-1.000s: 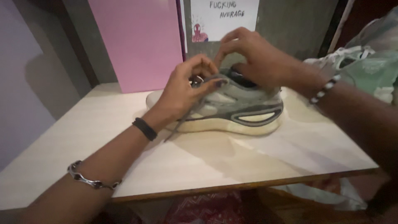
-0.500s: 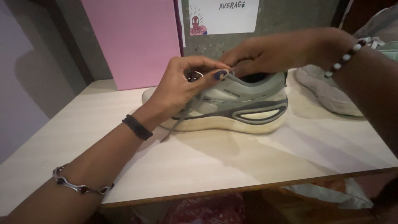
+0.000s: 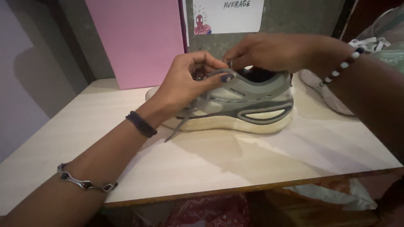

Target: The person unlaces a gray sneaker on a table, then re-laces it by threading the laces through the eyelets and tying a knot. The task is performed by hand without tools.

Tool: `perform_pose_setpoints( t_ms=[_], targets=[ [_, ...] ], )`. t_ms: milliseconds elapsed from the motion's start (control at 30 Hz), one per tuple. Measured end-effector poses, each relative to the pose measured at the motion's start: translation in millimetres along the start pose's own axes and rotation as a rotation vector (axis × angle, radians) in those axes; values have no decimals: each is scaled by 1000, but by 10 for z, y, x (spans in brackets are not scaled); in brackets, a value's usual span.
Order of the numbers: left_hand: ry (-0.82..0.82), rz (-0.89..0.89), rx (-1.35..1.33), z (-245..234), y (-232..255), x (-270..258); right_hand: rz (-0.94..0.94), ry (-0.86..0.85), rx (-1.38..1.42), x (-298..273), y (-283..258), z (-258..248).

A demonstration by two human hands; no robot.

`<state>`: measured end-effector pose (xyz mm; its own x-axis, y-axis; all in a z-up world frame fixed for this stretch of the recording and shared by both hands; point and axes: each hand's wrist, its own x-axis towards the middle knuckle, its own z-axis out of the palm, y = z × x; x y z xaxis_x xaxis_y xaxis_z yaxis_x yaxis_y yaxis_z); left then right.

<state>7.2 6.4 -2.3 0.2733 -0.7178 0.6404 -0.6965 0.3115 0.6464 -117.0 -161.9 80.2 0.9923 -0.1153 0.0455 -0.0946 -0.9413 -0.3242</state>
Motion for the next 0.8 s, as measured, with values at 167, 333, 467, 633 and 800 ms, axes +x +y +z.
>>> perform_pose_setpoints(
  t_ms=[167,333,467,633,800],
  targets=[
    [47,-15,13,28,2,36,-56,42,-1,56,46,30],
    [33,-14,80,-6,-5,26,-39,158,-95,172,106,126],
    [62,7,96,-8,-32,23,-149,257,-252,280,230,211],
    [82,-4,69,10,-68,33,-739,463,-513,349,387,276],
    [51,-52,96,-28,-50,26,-181,158,-83,349,435,197]
  ],
)
